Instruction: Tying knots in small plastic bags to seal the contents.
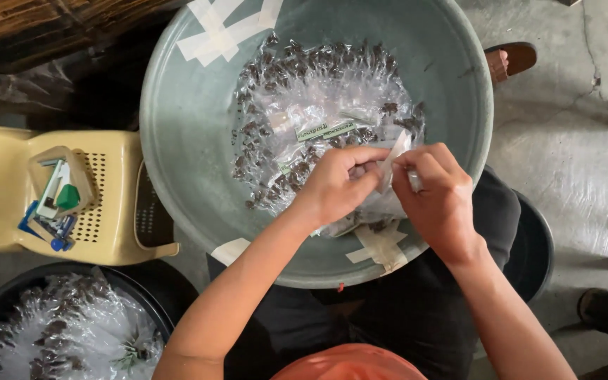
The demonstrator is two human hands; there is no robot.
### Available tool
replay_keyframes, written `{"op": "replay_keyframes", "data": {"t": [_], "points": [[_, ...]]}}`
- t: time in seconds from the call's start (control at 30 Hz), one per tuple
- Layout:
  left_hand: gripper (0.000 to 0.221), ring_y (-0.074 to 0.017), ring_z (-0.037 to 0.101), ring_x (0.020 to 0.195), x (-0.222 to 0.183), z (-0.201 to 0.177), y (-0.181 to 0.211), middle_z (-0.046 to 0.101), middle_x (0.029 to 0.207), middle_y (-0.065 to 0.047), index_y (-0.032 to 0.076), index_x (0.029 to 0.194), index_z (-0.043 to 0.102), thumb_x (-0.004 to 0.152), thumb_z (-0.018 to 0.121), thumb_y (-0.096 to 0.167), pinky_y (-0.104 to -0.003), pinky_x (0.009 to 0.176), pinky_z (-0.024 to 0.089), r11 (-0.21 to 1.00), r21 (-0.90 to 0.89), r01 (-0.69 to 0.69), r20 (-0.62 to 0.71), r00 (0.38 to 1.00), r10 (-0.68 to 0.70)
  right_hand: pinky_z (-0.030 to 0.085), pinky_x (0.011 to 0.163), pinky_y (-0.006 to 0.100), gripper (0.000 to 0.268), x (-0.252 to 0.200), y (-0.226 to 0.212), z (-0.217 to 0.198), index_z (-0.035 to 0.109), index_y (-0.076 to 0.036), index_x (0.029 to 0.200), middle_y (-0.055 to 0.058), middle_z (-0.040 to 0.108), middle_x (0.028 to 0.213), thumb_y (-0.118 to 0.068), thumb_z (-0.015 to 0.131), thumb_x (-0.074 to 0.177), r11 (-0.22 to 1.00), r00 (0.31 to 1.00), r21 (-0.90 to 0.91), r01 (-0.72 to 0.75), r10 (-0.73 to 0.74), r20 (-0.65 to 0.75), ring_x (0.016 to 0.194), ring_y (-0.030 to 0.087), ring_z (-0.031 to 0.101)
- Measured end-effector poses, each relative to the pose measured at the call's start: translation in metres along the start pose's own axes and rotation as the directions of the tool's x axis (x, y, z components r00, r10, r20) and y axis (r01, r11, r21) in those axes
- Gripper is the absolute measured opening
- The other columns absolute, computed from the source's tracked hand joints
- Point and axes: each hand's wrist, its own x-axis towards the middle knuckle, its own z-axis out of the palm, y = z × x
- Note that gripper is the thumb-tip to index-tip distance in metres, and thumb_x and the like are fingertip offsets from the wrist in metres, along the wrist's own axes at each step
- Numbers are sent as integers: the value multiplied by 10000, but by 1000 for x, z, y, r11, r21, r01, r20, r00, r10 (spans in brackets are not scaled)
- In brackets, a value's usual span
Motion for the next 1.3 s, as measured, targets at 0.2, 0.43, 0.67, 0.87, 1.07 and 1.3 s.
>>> {"op": "replay_keyframes", "data": {"t": [0.2,0.43,0.67,0.87,1.07,1.3], "points": [[266,-234,773,852,-6,3,-1,697,1072,-167,39,1243,702,1017,562,44,-352,781,626,994,-64,-84,67,994,88,533,664,354,81,-1,-5,-5,722,-20,934,79,701,893,30,772,973,998,1000,57,-19,19,-11,750,318,691],[98,-345,679,903,-3,5,-8,597,937,-113,102,1083,599,1000,602,153,-459,779,561,887,383,-259,121,966,229,547,714,347,163,-13,-3,1,722,-11,1108,97,714,882,-4,795,963,974,997,223,-46,58,-48,779,303,713],[297,-78,513,669,-2,-10,2,391,765,91,125,1063,468,1032,411,414,-292,578,467,986,46,-159,179,973,149,511,679,306,162,-11,8,-19,763,-75,1019,48,735,941,-157,841,903,952,988,282,-119,85,129,709,236,674],[84,-262,631,715,3,45,-19,510,797,-29,158,998,522,990,474,227,-359,656,514,727,451,-518,10,817,576,510,681,259,191,-15,9,-33,756,-21,1073,107,688,983,-59,823,898,819,936,453,-352,313,163,631,107,574],[98,-273,620,867,-4,68,11,563,1034,-111,72,1113,507,1020,537,62,-420,773,510,735,315,-600,3,775,631,642,727,261,111,-40,28,-49,686,-22,1034,89,704,901,-34,726,932,161,615,748,-644,690,381,786,161,702],[233,-177,482,644,56,7,-59,517,726,-29,69,822,511,1033,423,113,-267,544,439,824,295,-485,-106,840,532,425,598,243,138,-36,22,-51,541,-95,1048,257,646,1172,-194,636,1031,322,776,790,-522,564,283,551,153,477]]}}
